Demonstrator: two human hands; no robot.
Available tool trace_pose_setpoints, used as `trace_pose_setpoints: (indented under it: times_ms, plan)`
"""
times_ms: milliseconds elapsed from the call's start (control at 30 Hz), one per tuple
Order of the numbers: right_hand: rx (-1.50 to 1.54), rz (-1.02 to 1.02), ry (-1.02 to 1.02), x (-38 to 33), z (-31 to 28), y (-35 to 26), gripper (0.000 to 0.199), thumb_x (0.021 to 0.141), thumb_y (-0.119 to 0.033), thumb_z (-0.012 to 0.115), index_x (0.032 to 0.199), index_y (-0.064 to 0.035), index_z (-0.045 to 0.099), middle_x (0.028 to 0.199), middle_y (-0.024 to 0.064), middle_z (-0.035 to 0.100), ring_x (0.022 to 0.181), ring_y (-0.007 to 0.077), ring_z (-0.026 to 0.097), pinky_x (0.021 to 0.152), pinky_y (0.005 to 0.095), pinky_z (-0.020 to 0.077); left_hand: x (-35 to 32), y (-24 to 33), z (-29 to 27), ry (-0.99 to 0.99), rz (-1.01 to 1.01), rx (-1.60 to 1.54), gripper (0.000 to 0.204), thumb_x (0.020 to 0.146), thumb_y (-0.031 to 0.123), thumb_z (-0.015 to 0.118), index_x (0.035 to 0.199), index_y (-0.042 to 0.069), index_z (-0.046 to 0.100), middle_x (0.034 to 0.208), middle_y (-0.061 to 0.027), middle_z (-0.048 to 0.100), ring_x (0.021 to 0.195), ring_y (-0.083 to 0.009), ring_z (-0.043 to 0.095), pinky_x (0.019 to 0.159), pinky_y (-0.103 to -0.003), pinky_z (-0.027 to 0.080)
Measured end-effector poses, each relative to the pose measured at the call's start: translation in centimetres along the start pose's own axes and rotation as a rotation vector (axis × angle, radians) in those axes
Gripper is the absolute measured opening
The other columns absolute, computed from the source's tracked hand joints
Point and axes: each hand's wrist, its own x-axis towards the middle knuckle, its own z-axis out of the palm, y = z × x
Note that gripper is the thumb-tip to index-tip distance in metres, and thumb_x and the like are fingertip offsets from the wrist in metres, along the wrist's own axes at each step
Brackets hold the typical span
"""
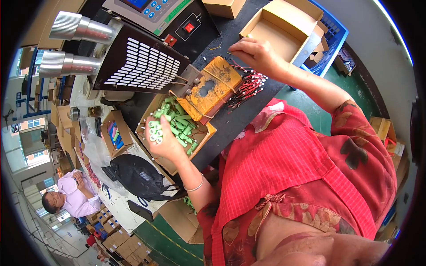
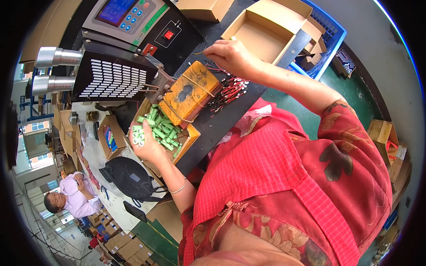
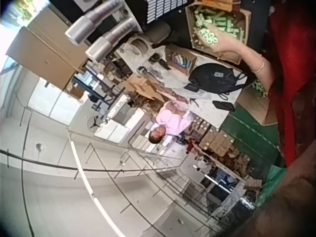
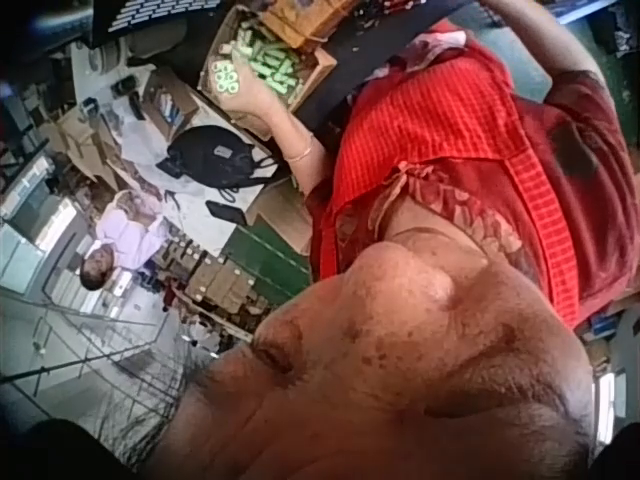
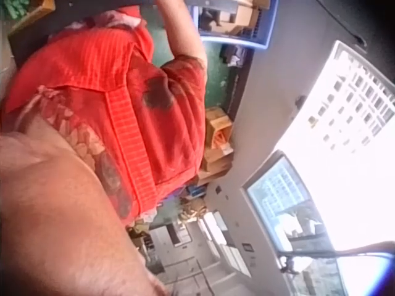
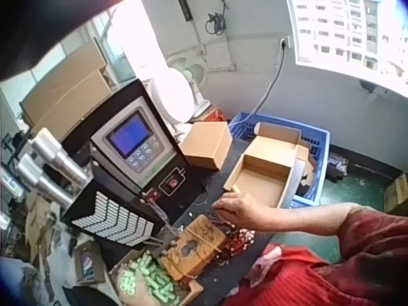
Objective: The person takes battery cells from a box, attaches wires to their terminals by hand and with a spot welding machine, and places the assembled battery packs into a box.
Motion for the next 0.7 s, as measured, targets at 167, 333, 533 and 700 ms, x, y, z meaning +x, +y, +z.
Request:
trace_pose_setpoints:
  times_ms: [167,333,533,700]
  plan:
    - [-0.390,0.218,-0.539,-2.5,-0.5,3.7,0.015,0.076,-0.015,0.057,0.082,-0.0023,0.061,0.080,0.0138,0.058,0.075,0.0310,0.059,0.069,0.0380,0.0486,-0.8,0.6,-0.8,0.059,-0.058,-0.119,0.030,0.075,-0.003,0.064,0.103,-0.006,0.054,0.087,-0.0114,0.062,0.075,-0.0137,0.059,0.067,-0.023,0.049]
    - [-0.383,0.221,-0.508,-2.2,1.5,2.9,0.026,0.077,-0.024,0.056,0.077,0.0015,0.060,0.078,0.0159,0.058,0.080,0.0307,0.059,0.073,0.0390,0.0479,-2.6,1.4,3.0,-0.194,-0.033,-0.246,0.022,0.071,-0.002,0.069,0.089,-0.003,0.058,0.086,-0.0098,0.063,0.074,-0.0114,0.058,0.070,-0.023,0.048]
    - [-0.207,0.376,-0.413,-2.3,2.1,4.0,0.020,0.075,-0.023,0.058,0.073,-0.0043,0.063,0.069,0.0154,0.061,0.068,0.0314,0.060,0.066,0.0406,0.0489,-3.0,0.5,4.7,-0.447,0.317,-0.028,0.023,0.071,-0.002,0.070,0.091,-0.004,0.059,0.086,-0.0098,0.063,0.077,-0.0151,0.060,0.072,-0.026,0.048]
    - [-0.194,0.272,-0.194,-2.3,0.4,3.1,0.017,0.076,-0.020,0.058,0.073,-0.0040,0.062,0.065,0.0146,0.060,0.062,0.0309,0.060,0.059,0.0390,0.0486,-3.1,1.0,4.6,-0.439,0.550,0.071,0.023,0.069,-0.001,0.069,0.091,-0.002,0.060,0.085,-0.0117,0.063,0.077,-0.0208,0.060,0.071,-0.030,0.047]
